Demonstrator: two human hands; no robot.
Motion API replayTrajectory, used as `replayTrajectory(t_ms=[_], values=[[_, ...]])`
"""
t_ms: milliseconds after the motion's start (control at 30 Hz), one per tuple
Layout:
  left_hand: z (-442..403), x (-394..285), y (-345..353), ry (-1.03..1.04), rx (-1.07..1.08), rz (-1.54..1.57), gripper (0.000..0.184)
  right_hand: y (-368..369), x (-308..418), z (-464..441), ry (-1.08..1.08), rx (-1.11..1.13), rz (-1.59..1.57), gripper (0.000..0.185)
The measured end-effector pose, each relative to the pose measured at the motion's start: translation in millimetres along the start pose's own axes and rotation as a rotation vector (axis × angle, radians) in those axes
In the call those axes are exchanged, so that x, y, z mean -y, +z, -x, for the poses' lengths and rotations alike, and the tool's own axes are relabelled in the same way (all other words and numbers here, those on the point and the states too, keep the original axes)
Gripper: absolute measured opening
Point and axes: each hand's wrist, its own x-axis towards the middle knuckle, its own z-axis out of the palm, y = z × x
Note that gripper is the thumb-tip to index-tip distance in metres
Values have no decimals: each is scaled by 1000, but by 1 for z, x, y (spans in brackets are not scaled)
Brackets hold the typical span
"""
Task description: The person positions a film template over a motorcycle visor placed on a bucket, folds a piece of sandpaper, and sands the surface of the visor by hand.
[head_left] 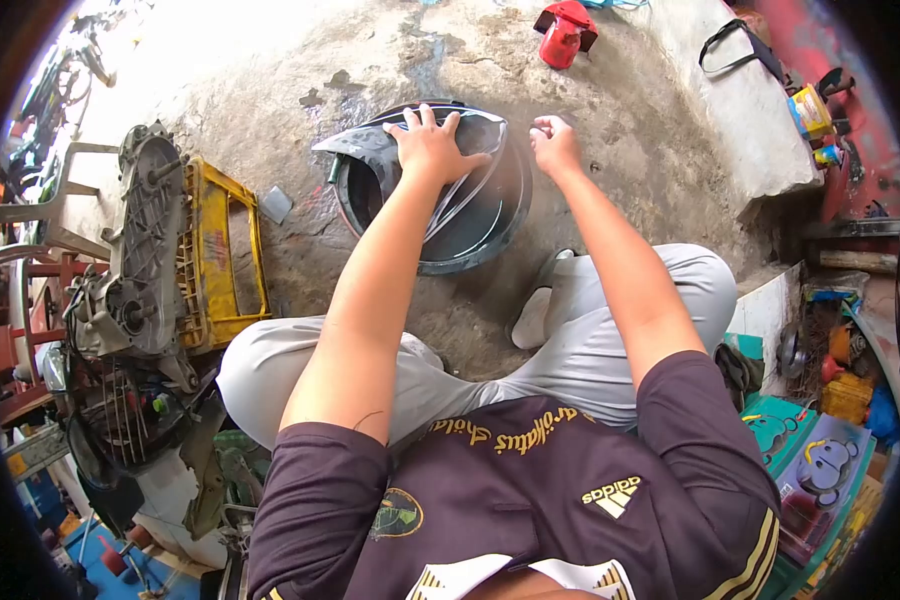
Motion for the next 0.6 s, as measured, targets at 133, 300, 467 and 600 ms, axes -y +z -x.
replayTrajectory(t_ms=[133, 300, 467, 600], values=[[-6, 3, -5, 10, 5, -16, 111, -4, 53, 12, 1, 2, 24, 16], [-4, 5, -3, 12, -1, -6, 110, 11, 45, 5, -3, -6, 41, 15], [-3, 7, -6, 24, 13, 8, 111, 26, 32, 8, 23, 14, -92, 14], [-3, 7, -5, 19, 14, 15, 111, 28, 33, 9, 21, 10, -64, 14]])
